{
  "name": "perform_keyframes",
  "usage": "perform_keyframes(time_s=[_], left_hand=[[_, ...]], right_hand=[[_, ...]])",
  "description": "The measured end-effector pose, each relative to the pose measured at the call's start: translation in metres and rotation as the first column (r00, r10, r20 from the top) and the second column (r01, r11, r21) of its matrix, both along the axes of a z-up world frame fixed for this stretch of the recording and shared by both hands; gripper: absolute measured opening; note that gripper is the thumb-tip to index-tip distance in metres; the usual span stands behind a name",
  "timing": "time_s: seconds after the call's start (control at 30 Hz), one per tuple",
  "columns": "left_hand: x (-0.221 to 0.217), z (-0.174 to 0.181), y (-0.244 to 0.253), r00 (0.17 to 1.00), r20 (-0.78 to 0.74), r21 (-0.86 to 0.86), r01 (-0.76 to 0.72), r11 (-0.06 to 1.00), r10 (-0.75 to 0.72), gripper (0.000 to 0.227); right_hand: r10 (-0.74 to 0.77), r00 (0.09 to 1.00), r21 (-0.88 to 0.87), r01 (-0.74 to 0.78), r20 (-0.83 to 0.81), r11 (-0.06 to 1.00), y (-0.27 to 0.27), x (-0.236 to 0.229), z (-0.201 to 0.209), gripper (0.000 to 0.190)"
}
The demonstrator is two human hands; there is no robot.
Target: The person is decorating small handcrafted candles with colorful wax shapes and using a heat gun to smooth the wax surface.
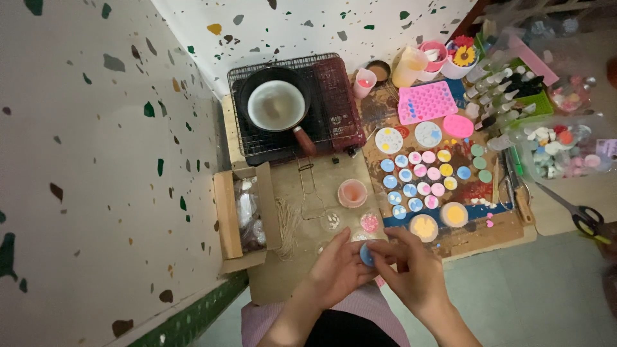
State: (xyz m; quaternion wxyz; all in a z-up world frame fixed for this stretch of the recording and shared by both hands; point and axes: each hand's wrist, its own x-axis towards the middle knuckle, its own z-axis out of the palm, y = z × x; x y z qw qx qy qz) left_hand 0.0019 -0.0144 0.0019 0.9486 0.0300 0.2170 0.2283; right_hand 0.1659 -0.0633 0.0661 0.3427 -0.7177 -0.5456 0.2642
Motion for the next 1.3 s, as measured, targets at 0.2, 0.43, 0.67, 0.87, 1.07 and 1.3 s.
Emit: perform_keyframes(time_s=[0.2, 0.43, 0.67, 0.87, 1.07, 1.3], left_hand=[[0.0, -0.002, 0.0, 1.0, -0.002, 0.004, -0.003, 1.0, 0.003, 0.072], [0.001, -0.005, -0.001, 1.0, 0.018, 0.011, 0.011, 1.0, -0.011, 0.074], [0.003, -0.011, -0.004, 0.999, 0.049, -0.028, -0.002, 1.0, 0.003, 0.072], [0.001, -0.006, -0.004, 0.999, 0.043, 0.008, 0.002, 1.0, -0.002, 0.072], [0.004, -0.003, -0.005, 1.0, -0.022, -0.026, 0.008, 1.0, -0.009, 0.076], [0.002, -0.008, -0.01, 0.993, 0.11, -0.01, -0.033, 0.999, 0.034, 0.072]], right_hand=[[0.065, 0.996, 0.095, -0.071, 0.063, 0.993, -0.003, 0.0, 0.013, 0.043], [0.182, 0.983, 0.142, -0.183, 0.023, 0.973, -0.013, 0.003, 0.003, 0.049], [0.144, 0.984, -0.024, -0.142, 0.109, 0.99, -0.007, 0.0, 0.012, 0.043], [0.127, 0.989, 0.039, -0.13, 0.071, 0.991, -0.011, 0.001, 0.006, 0.043], [0.127, 0.988, 0.091, -0.135, 0.091, 0.987, -0.012, 0.003, 0.013, 0.041], [0.124, 0.972, -0.04, -0.118, 0.198, 0.992, -0.014, 0.001, 0.001, 0.041]])
